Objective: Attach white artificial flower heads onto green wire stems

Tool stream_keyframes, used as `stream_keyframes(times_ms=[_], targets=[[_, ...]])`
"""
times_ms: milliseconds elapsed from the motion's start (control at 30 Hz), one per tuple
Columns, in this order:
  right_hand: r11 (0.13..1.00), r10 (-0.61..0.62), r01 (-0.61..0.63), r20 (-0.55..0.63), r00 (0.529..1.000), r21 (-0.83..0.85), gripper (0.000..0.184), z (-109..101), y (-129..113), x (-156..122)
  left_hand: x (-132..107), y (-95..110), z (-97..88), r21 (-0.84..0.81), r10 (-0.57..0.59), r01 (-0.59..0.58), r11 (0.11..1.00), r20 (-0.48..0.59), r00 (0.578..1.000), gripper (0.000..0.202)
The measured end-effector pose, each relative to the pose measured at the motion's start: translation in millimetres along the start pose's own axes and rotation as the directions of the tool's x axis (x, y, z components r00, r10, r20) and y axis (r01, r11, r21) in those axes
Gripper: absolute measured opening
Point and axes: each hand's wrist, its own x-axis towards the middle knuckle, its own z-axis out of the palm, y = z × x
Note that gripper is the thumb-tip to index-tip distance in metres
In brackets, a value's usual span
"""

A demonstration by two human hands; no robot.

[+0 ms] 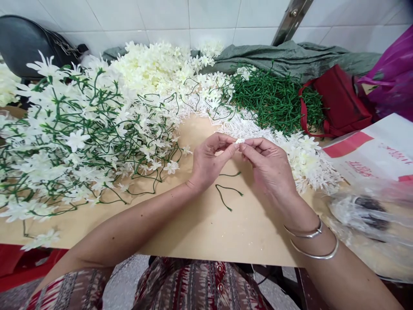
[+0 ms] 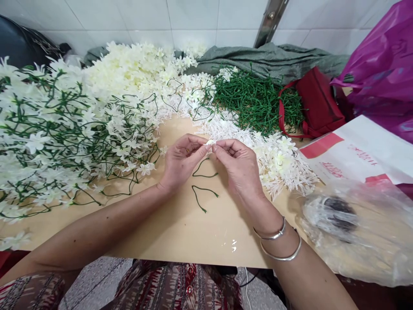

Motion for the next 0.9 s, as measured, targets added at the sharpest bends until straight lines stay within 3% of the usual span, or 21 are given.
stream_keyframes(times_ms=[200,567,733,900], targets=[[0.971,0.005,0.012,0.069,0.998,-0.238,0.018,-15,-3,6,2,8,-6.1,0.255,0.107,-0.114,0.96,0.043,0.993,0.005],[0.982,-0.028,0.047,0.108,0.994,-0.181,0.026,-18,1,10,10,-3,-6.3,-0.03,-0.097,0.097,0.995,0.003,0.995,0.028],[0.987,0.051,-0.021,0.186,0.981,-0.158,0.026,-17,-2,8,10,-6,-7.2,-0.021,-0.073,0.073,0.997,-0.002,0.997,0.025],[0.983,0.104,-0.067,0.217,0.971,-0.171,0.025,-20,-4,10,7,1,-7.8,0.137,0.033,-0.049,0.989,0.117,0.993,0.018]])
